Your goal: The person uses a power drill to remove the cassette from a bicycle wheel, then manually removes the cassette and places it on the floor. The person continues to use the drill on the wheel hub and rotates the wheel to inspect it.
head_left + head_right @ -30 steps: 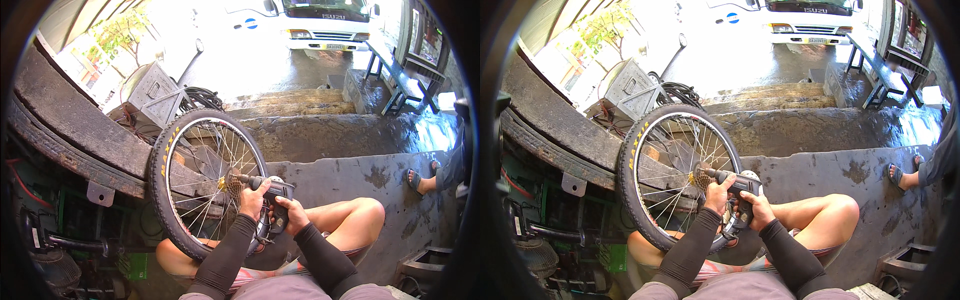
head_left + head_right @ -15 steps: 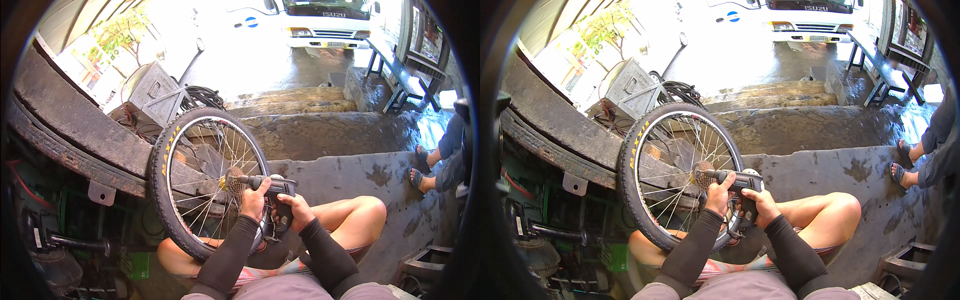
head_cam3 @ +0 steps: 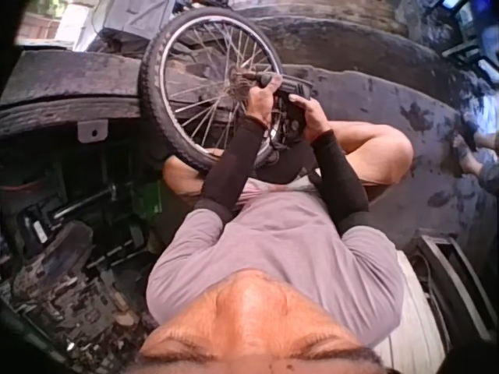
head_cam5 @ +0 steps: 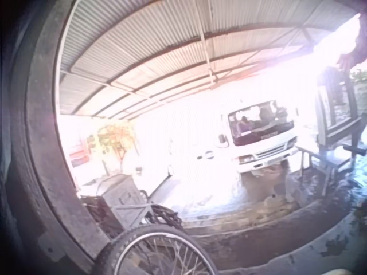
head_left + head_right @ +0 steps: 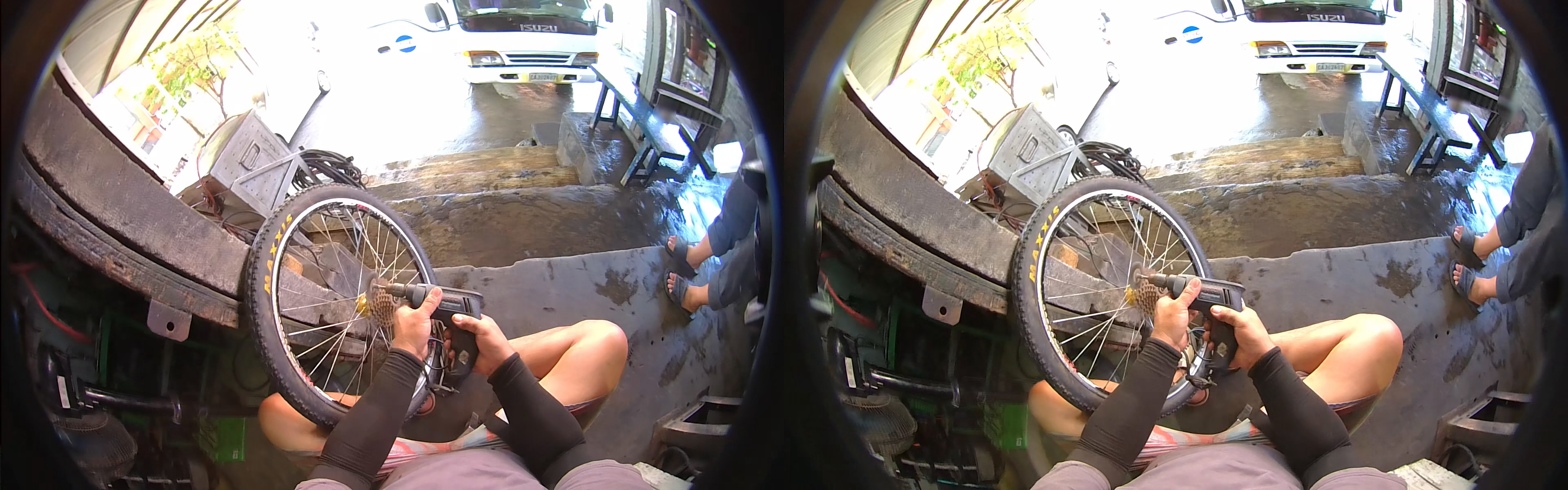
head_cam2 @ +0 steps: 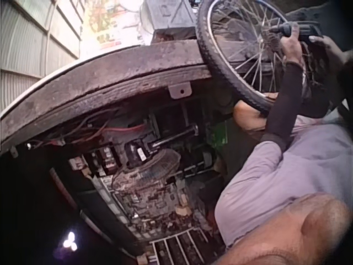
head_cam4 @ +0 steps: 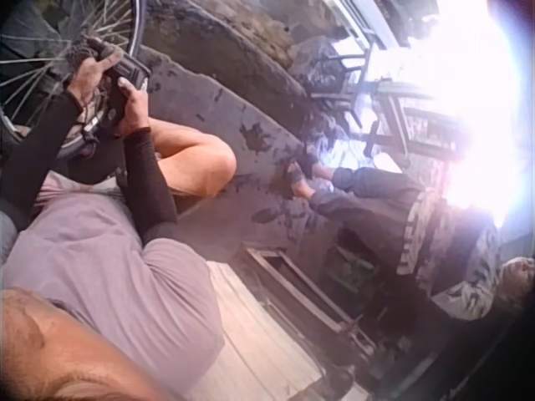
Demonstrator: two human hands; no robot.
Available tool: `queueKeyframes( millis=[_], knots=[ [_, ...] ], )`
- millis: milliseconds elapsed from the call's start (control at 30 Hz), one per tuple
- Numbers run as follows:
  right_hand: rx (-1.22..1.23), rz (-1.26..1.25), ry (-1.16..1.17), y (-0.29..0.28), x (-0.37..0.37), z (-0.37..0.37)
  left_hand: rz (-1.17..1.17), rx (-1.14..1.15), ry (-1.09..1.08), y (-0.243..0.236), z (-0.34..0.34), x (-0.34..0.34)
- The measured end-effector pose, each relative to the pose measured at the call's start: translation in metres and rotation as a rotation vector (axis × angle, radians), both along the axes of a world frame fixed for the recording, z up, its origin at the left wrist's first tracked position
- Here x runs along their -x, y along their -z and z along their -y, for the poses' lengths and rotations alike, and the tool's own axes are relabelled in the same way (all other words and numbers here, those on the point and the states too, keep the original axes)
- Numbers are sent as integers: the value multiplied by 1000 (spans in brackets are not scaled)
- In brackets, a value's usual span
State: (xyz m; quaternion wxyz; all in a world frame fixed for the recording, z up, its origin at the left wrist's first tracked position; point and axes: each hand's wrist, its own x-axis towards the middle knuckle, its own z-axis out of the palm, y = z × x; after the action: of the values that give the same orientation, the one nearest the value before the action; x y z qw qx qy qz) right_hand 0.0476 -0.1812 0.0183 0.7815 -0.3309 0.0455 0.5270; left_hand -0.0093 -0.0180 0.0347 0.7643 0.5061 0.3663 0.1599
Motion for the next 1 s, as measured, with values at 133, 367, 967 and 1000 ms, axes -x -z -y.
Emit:
queueKeyframes(
  millis=[133,367,967,1000],
  knots=[
    [14,-149,12,17,-5,-12,-121,-40,18,6,-7,-7],
    [57,-178,75,15,5,-19,-154,-47,1,19,-17,-10],
    [-20,-386,106,25,9,-31,-326,-87,136,39,-39,-23],
    [-15,-346,103,23,12,-30,-318,-104,141,39,-39,-21]
  ],
)
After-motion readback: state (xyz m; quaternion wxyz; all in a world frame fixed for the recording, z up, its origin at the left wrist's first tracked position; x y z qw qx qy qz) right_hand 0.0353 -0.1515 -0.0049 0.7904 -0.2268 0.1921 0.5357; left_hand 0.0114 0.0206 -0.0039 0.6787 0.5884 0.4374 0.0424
